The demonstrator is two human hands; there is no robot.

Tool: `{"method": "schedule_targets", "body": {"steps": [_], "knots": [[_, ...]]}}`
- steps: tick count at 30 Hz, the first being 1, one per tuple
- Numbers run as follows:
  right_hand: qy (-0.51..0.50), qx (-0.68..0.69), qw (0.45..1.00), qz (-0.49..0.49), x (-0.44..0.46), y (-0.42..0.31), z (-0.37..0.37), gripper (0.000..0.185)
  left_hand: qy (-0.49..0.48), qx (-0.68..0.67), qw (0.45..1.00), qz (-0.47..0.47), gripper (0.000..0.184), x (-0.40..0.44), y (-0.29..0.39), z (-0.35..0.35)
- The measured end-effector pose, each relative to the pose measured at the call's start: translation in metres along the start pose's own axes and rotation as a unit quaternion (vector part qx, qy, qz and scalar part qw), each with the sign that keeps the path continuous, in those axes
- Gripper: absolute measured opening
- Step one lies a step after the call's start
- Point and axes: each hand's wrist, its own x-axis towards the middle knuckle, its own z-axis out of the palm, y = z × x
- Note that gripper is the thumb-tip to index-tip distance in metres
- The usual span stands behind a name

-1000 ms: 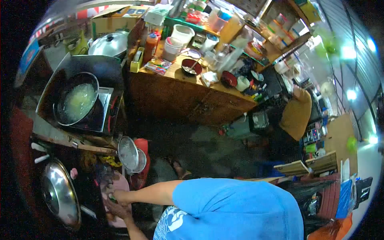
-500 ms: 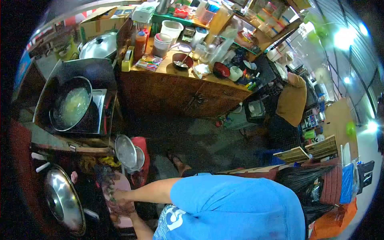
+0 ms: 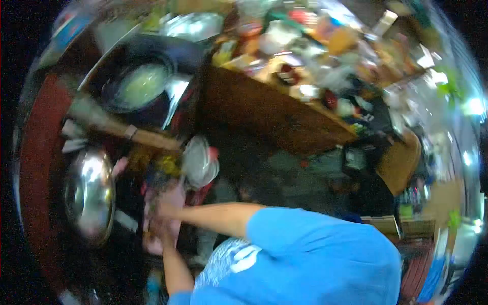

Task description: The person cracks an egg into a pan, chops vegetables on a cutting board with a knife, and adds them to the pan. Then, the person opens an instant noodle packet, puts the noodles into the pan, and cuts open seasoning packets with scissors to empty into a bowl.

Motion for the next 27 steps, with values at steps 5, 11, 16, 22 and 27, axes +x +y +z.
{"method": "schedule_targets", "body": {"steps": [5, 11, 16, 22, 27], "knots": [[0.021, -0.079, 0.996, 0.041, 0.008, 0.013, 0.000, 0.040, 0.067, -0.042, 0.994, -0.074, 0.037, -0.011, -0.005, -0.063], [-0.164, 0.325, 0.922, 0.133, 0.010, 0.042, 0.009, 0.043, 0.186, -0.231, 0.932, -0.207, 0.026, -0.029, 0.011, -0.145], [-0.168, 0.474, 0.834, 0.228, -0.010, 0.018, -0.005, 0.045, 0.317, -0.415, 0.824, -0.219, 0.039, -0.034, 0.007, -0.159], [-0.201, 0.522, 0.770, 0.305, -0.002, 0.023, 0.007, 0.041, 0.243, -0.310, 0.853, -0.341, 0.048, -0.045, -0.001, -0.146], [-0.213, 0.460, 0.821, 0.263, -0.036, -0.016, -0.019, 0.038, 0.290, -0.650, 0.644, -0.282, 0.042, -0.056, -0.007, -0.142]]}}
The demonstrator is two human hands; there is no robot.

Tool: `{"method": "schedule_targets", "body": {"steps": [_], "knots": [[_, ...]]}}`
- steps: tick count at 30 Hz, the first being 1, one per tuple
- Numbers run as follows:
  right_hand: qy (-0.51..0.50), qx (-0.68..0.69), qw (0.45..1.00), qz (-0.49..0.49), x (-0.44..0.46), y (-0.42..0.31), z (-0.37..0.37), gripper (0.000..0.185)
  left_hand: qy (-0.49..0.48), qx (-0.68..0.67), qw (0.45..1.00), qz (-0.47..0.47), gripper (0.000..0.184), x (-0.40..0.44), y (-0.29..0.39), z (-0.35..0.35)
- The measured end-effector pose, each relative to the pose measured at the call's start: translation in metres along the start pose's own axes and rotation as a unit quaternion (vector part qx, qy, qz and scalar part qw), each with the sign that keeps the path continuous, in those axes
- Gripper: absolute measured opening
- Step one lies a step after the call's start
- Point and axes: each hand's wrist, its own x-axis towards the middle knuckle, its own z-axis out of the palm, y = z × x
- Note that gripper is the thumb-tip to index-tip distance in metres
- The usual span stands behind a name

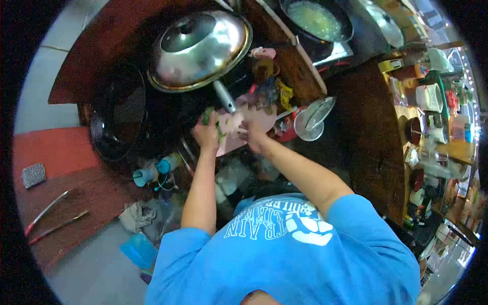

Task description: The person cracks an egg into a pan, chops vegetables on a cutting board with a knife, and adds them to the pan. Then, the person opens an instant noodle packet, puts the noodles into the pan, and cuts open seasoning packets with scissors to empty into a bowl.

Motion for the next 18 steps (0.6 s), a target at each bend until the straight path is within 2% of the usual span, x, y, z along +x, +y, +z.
{"method": "schedule_targets", "body": {"steps": [1, 2, 3, 4, 6, 7, 8, 10, 11, 14, 15, 17, 18], "knots": [[-0.033, -0.032, 0.999, 0.004, -0.003, -0.001, -0.004, 0.037, -0.053, -0.074, 0.996, -0.012, 0.037, -0.008, 0.020, -0.002], [-0.094, -0.025, 0.995, 0.028, -0.017, -0.005, -0.008, 0.037, -0.052, -0.107, 0.992, -0.037, 0.025, -0.013, 0.029, -0.006], [-0.153, -0.019, 0.987, 0.053, -0.033, -0.007, -0.013, 0.036, -0.059, -0.057, 0.996, -0.024, 0.025, -0.017, 0.039, -0.012], [-0.160, -0.085, 0.982, 0.047, -0.042, -0.005, -0.020, 0.039, -0.064, -0.005, 0.998, -0.011, 0.026, -0.025, 0.049, -0.019], [-0.198, -0.229, 0.951, 0.056, -0.065, -0.012, -0.032, 0.045, -0.088, -0.093, 0.992, -0.023, 0.025, -0.043, 0.069, -0.028], [-0.228, -0.307, 0.921, 0.071, -0.088, -0.027, -0.037, 0.049, -0.078, -0.080, 0.993, -0.040, 0.025, -0.055, 0.092, -0.031], [-0.270, -0.309, 0.909, 0.074, -0.109, -0.041, -0.045, 0.052, -0.067, -0.065, 0.994, -0.057, 0.025, -0.067, 0.110, -0.034], [-0.331, -0.347, 0.875, 0.068, -0.155, -0.076, -0.063, 0.055, -0.060, -0.073, 0.996, 0.002, 0.021, -0.081, 0.126, -0.040], [-0.350, -0.383, 0.853, 0.056, -0.177, -0.097, -0.073, 0.056, -0.047, -0.052, 0.997, 0.015, 0.019, -0.091, 0.149, -0.039], [-0.387, -0.386, 0.836, 0.051, -0.217, -0.146, -0.126, 0.053, -0.070, -0.078, 0.994, -0.017, 0.012, -0.121, 0.223, -0.021], [-0.391, -0.389, 0.833, 0.047, -0.226, -0.162, -0.148, 0.053, -0.079, -0.071, 0.994, 0.031, 0.012, -0.125, 0.243, -0.007], [-0.361, -0.423, 0.831, 0.004, -0.245, -0.198, -0.192, 0.054, -0.095, -0.051, 0.994, 0.013, 0.013, -0.139, 0.296, 0.032], [-0.359, -0.407, 0.840, -0.009, -0.250, -0.213, -0.216, 0.053, -0.117, -0.042, 0.992, 0.034, 0.015, -0.136, 0.309, 0.055]]}}
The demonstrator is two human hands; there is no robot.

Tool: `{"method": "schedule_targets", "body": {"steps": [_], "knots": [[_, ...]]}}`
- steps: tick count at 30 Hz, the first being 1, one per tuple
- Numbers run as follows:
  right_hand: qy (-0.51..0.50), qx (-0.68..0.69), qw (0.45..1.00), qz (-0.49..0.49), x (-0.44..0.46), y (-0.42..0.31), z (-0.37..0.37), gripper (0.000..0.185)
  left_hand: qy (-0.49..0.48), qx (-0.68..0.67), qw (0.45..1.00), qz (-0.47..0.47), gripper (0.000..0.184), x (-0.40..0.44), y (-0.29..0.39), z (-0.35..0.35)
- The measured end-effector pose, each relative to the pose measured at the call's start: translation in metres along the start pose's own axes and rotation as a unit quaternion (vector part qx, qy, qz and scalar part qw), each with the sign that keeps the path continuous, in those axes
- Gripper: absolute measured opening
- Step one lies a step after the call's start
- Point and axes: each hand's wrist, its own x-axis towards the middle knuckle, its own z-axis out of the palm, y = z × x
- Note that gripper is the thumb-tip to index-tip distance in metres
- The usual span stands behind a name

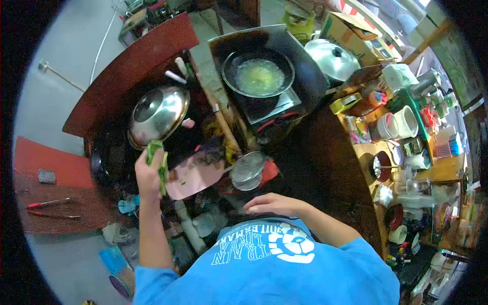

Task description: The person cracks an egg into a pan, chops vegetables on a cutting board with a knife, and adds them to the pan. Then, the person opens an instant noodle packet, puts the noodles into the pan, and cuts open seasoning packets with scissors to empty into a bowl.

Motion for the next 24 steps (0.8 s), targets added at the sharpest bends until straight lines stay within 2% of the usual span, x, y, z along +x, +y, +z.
{"method": "schedule_targets", "body": {"steps": [1, 3, 5, 7, 9, 11, 12, 14, 15, 18, 23, 24], "knots": [[0.001, -0.001, 1.000, -0.003, -0.023, 0.008, -0.019, 0.053, -0.025, 0.011, 0.999, 0.017, 0.017, 0.012, 0.010, 0.023], [0.079, 0.012, 0.996, -0.029, -0.069, 0.029, -0.056, 0.048, -0.060, 0.040, 0.997, 0.003, 0.019, 0.027, 0.046, 0.090], [0.160, 0.038, 0.986, -0.031, -0.115, 0.049, -0.086, 0.043, -0.121, 0.083, 0.989, 0.029, 0.023, 0.072, 0.041, 0.139], [0.207, 0.070, 0.975, -0.044, -0.166, 0.051, -0.100, 0.040, -0.174, 0.161, 0.960, 0.149, 0.023, 0.140, 0.015, 0.189], [0.346, 0.082, 0.934, -0.024, -0.212, 0.067, -0.111, 0.045, -0.207, 0.216, 0.939, 0.172, 0.027, 0.186, 0.003, 0.237], [0.391, 0.129, 0.911, -0.027, -0.250, 0.090, -0.114, 0.044, -0.219, 0.387, 0.863, 0.239, 0.032, 0.283, -0.041, 0.267], [0.431, 0.177, 0.884, -0.032, -0.266, 0.102, -0.113, 0.043, -0.221, 0.385, 0.863, 0.240, 0.032, 0.291, -0.043, 0.283], [0.459, 0.206, 0.864, -0.017, -0.292, 0.126, -0.109, 0.041, -0.167, 0.558, 0.748, 0.319, 0.040, 0.299, -0.047, 0.312], [0.483, 0.235, 0.843, -0.004, -0.303, 0.138, -0.106, 0.040, -0.169, 0.555, 0.748, 0.320, 0.040, 0.303, -0.049, 0.322], [0.509, 0.275, 0.816, 0.025, -0.323, 0.176, -0.098, 0.039, -0.171, 0.634, 0.723, 0.215, 0.040, 0.301, -0.051, 0.343], [0.503, 0.290, 0.812, 0.062, -0.327, 0.202, -0.097, 0.041, -0.183, 0.663, 0.698, 0.200, 0.033, 0.328, -0.058, 0.344], [0.497, 0.286, 0.816, 0.073, -0.324, 0.202, -0.100, 0.041, -0.192, 0.647, 0.696, 0.246, 0.035, 0.331, -0.057, 0.338]]}}
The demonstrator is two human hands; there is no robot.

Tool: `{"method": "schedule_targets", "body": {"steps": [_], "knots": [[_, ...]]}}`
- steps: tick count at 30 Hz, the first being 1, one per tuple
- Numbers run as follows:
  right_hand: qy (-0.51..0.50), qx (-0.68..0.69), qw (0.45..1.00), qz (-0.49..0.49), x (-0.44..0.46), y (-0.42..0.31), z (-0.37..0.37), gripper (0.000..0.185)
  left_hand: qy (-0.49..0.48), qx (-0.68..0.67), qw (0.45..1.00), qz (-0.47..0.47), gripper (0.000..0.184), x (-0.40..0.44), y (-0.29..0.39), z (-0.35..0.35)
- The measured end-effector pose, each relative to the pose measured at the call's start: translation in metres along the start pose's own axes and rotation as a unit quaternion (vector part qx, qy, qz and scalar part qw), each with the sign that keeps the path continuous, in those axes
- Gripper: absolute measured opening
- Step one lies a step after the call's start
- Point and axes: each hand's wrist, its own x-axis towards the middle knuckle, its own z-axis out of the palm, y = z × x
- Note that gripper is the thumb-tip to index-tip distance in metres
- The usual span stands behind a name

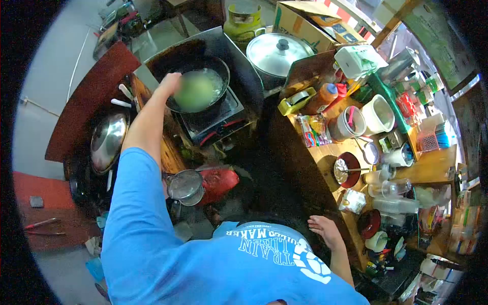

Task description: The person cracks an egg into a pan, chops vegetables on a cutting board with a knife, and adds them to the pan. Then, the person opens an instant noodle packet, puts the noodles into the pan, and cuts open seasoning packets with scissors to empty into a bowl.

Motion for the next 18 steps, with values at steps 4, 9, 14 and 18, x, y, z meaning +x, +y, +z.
{"method": "schedule_targets", "body": {"steps": [4, 9, 14, 18], "knots": [[-0.035, -0.068, 0.997, -0.005, 0.025, -0.017, 0.016, 0.042, 0.010, -0.004, 1.000, 0.006, 0.036, -0.001, -0.001, -0.020], [-0.079, -0.160, 0.983, -0.034, 0.060, -0.051, 0.057, 0.040, 0.075, 0.019, 0.996, 0.051, 0.036, -0.040, 0.009, -0.063], [-0.146, -0.226, 0.958, -0.097, 0.080, -0.076, 0.112, 0.044, 0.289, -0.055, 0.953, 0.079, 0.026, -0.163, 0.023, -0.145], [-0.215, -0.265, 0.936, -0.091, 0.084, -0.092, 0.174, 0.043, 0.393, -0.189, 0.898, -0.052, 0.016, -0.361, 0.031, -0.187]]}}
